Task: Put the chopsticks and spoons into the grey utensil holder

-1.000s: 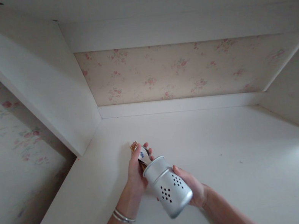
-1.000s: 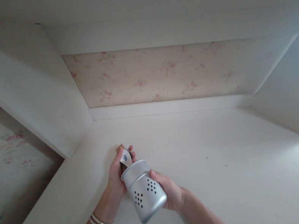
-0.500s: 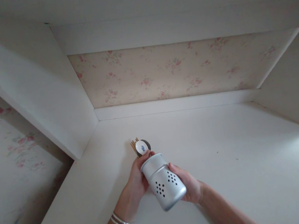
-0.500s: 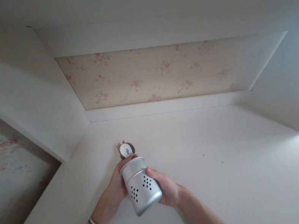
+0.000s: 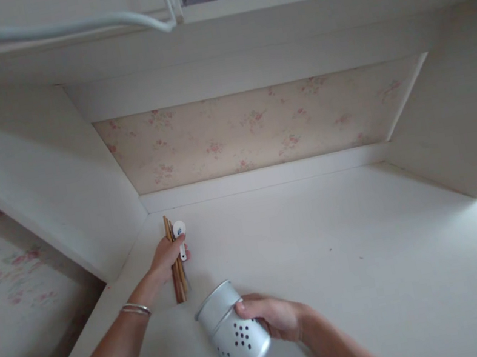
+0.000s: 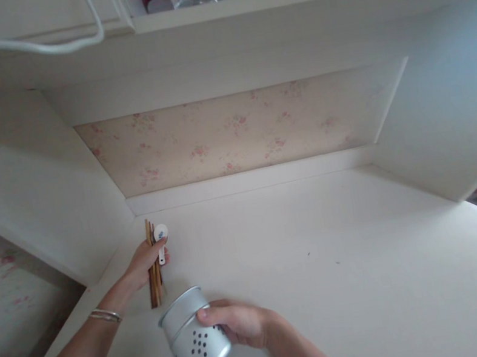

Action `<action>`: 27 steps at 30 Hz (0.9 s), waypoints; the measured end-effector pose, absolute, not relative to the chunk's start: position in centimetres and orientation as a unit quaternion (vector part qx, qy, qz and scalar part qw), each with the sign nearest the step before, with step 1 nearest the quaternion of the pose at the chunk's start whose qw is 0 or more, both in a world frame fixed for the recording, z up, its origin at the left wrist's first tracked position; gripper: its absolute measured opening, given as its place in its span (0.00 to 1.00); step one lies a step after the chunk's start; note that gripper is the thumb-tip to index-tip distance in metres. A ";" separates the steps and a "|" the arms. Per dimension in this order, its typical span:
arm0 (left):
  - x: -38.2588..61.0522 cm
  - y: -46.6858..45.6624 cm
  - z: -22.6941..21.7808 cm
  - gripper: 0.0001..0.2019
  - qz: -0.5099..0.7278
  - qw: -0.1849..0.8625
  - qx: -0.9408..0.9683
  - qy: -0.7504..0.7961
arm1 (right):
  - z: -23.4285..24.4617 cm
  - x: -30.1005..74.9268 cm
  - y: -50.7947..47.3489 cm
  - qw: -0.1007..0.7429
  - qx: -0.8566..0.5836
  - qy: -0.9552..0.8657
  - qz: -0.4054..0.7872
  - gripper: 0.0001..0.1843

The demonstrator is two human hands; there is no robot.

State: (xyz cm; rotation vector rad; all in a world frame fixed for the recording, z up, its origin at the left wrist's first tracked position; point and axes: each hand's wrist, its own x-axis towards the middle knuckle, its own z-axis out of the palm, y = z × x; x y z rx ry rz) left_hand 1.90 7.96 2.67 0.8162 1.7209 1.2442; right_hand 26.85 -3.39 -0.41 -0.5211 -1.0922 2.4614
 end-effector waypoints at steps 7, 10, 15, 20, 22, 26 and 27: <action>-1.7 12.9 3.0 0.16 0.239 0.212 0.480 0.817 | 0.1 27.1 -3.1 0.207 -0.181 -0.386 0.880 0.36; -2.4 14.5 2.7 0.20 0.161 0.139 0.521 0.827 | -0.4 27.4 -2.9 0.208 -0.173 -0.381 0.884 0.33; -2.8 16.3 1.5 0.27 0.053 0.055 0.592 0.802 | -1.0 27.7 -2.7 0.210 -0.184 -0.378 0.883 0.33; -2.8 17.4 1.6 0.28 -0.002 0.028 0.672 0.740 | -1.1 27.7 -2.5 0.210 -0.208 -0.389 0.873 0.31; -2.7 17.6 2.0 0.26 -0.008 0.034 0.696 0.717 | -1.0 27.7 -2.5 0.207 -0.211 -0.395 0.870 0.31; -2.8 17.8 2.5 0.24 0.008 0.050 0.710 0.702 | -0.5 27.7 -2.5 0.194 -0.217 -0.405 0.867 0.35; -2.9 17.9 2.6 0.23 0.018 0.052 0.702 0.710 | -0.3 27.7 -2.4 0.193 -0.216 -0.407 0.866 0.35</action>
